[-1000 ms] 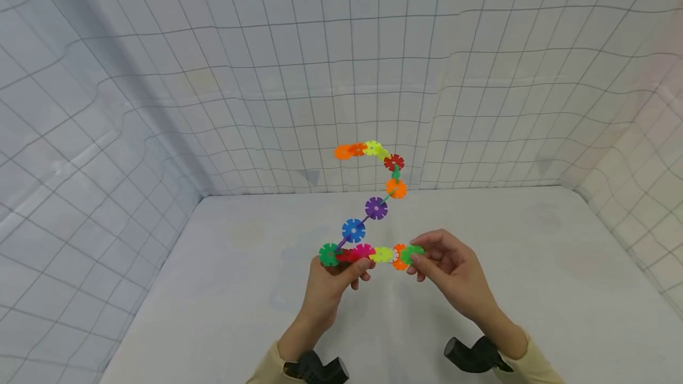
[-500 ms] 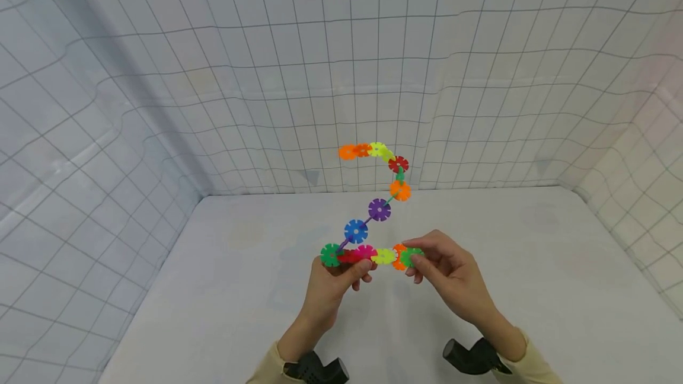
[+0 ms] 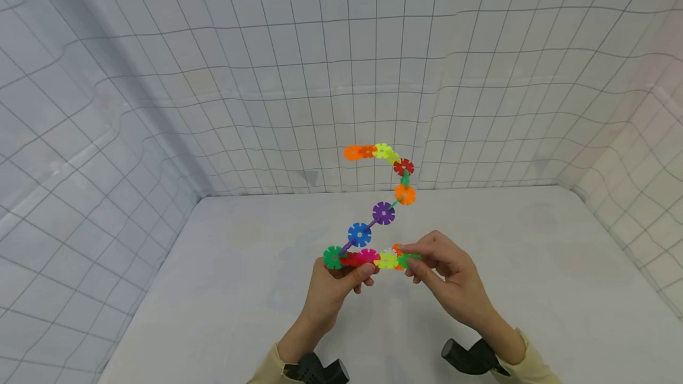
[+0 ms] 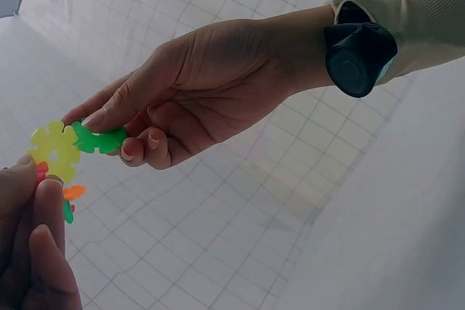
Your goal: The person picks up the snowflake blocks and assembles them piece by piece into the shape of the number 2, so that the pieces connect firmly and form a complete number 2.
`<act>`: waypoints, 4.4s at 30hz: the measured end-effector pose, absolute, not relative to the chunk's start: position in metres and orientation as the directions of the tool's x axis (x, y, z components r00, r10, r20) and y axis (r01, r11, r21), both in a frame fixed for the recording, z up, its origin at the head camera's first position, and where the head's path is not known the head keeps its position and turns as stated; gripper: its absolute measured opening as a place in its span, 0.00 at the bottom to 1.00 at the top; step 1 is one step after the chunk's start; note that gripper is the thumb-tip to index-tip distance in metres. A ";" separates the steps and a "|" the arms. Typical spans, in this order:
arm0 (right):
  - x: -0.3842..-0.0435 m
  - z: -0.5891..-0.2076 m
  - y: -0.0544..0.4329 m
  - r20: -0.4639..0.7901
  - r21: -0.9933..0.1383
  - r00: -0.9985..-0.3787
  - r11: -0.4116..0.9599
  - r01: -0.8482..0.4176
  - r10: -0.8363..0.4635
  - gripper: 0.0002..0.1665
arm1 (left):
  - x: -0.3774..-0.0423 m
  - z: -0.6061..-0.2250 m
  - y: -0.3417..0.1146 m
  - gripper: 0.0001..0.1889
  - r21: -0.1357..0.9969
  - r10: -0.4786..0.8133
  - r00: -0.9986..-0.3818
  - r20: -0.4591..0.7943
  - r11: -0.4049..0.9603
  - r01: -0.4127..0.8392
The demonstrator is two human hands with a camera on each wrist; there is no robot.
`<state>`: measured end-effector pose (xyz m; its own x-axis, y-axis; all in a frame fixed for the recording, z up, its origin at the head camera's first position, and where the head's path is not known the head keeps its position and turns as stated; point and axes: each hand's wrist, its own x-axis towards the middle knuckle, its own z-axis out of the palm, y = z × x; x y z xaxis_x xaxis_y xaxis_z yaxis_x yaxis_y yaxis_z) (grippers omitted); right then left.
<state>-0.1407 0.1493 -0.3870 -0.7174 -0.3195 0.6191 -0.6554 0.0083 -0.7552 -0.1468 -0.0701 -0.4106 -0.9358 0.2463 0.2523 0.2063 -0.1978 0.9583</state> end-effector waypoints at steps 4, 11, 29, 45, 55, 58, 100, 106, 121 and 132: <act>-0.139 -0.386 0.149 0.613 -0.757 -0.725 0.032 -0.653 -0.315 0.17 | -0.147 -0.411 -0.070 0.14 0.959 0.248 -0.935 0.252 -0.197 0.206; -0.139 -0.389 0.147 0.624 -0.753 -0.739 0.060 -0.656 -0.254 0.15 | -0.146 -0.410 -0.070 0.14 0.953 0.252 -0.931 0.264 -0.218 0.211; -0.143 -0.386 0.155 0.550 -0.816 -0.774 -0.006 -0.578 -0.313 0.14 | -0.146 -0.408 -0.070 0.14 0.951 0.238 -0.936 0.260 -0.229 0.206; -0.141 -0.386 0.154 0.505 -0.829 -0.798 0.074 -0.555 -0.330 0.11 | -0.146 -0.409 -0.071 0.14 0.946 0.250 -0.925 0.285 -0.230 0.229; -0.140 -0.384 0.153 0.523 -0.816 -0.788 0.076 -0.573 -0.325 0.10 | -0.147 -0.410 -0.071 0.13 0.944 0.252 -0.922 0.294 -0.227 0.239; -0.139 -0.383 0.153 0.518 -0.818 -0.792 0.084 -0.569 -0.322 0.09 | -0.147 -0.410 -0.071 0.13 0.943 0.252 -0.920 0.301 -0.221 0.248; -0.139 -0.386 0.151 0.623 -0.760 -0.728 -0.005 -0.649 -0.285 0.17 | -0.147 -0.410 -0.070 0.13 0.952 0.225 -0.936 0.272 -0.207 0.227; -0.139 -0.385 0.149 0.635 -0.747 -0.715 0.004 -0.665 -0.294 0.15 | -0.144 -0.410 -0.069 0.13 0.950 0.236 -0.929 0.284 -0.201 0.239; -0.139 -0.387 0.148 0.671 -0.714 -0.681 -0.007 -0.700 -0.292 0.14 | -0.145 -0.412 -0.067 0.13 0.951 0.243 -0.928 0.281 -0.197 0.236; -0.139 -0.388 0.151 0.636 -0.746 -0.733 0.050 -0.664 -0.241 0.20 | -0.145 -0.410 -0.070 0.13 0.944 0.225 -0.931 0.288 -0.228 0.237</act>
<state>-0.1393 0.1508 -0.3882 -0.7331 -0.2408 0.6361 -0.6639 0.0501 -0.7461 -0.1449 -0.0698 -0.4096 -0.9309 0.2252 0.2877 0.2367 -0.2282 0.9444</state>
